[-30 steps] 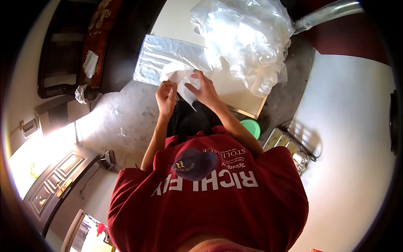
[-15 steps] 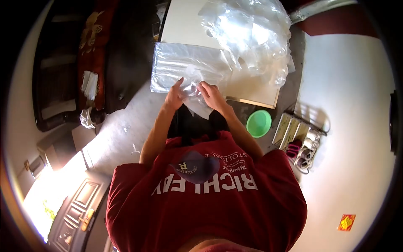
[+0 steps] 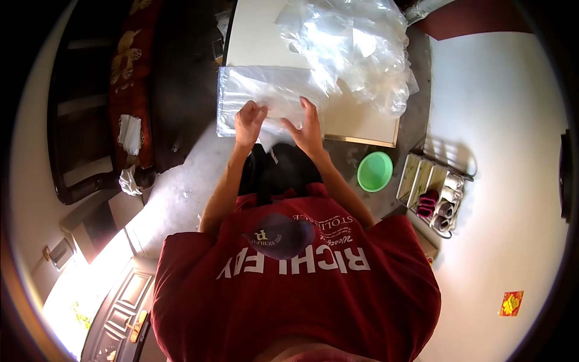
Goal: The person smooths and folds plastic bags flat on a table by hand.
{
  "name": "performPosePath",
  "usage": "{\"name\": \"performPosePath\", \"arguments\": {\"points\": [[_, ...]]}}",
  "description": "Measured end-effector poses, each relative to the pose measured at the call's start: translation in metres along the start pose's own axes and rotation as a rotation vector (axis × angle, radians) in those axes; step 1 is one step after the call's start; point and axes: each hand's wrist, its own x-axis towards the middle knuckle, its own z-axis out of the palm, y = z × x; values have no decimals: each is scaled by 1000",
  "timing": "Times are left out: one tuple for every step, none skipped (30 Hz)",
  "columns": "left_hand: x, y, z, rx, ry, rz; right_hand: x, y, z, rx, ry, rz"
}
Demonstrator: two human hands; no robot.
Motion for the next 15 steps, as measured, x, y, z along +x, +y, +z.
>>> {"name": "performPosePath", "arguments": {"points": [[-3, 13, 1, 123, 8, 61, 9, -12, -6, -115, -21, -151], [-5, 21, 3, 175, 29, 103, 12, -12, -3, -107, -24, -158], [-7, 29, 3, 178, 40, 104, 17, -10, 3, -54, -71, -223], [-8, 37, 2, 220, 21, 116, 22, -7, 8, 0, -120, -290], [-9, 41, 1, 262, 4, 125, 24, -1, 13, 8, -128, -299], [-11, 41, -1, 265, 23, 122, 27, 1, 18, 88, -162, -212], [-11, 38, -3, 249, 49, 116, 29, 2, 23, 168, -198, -127], [-13, 34, -5, 233, 74, 109, 29, 4, 25, 97, -172, -41], [-14, 20, -8, 236, 95, 103, 30, 4, 27, 105, -190, -50], [-12, -2, -13, 123, 118, 56, 31, 4, 28, 329, -162, 92], [-12, -17, -18, 8, 136, 12, 33, 4, 30, 548, -132, 240], [-15, -19, -20, -144, 106, -33, 37, 12, 30, 487, -137, 342], [-17, -20, -19, -145, 116, -32, 37, 17, 32, 489, -146, 337], [-20, -21, -18, -250, 73, -97, 36, 21, 35, 542, -145, 339], [-23, -14, -16, -354, 29, -162, 36, 21, 35, 595, -144, 341]]}}
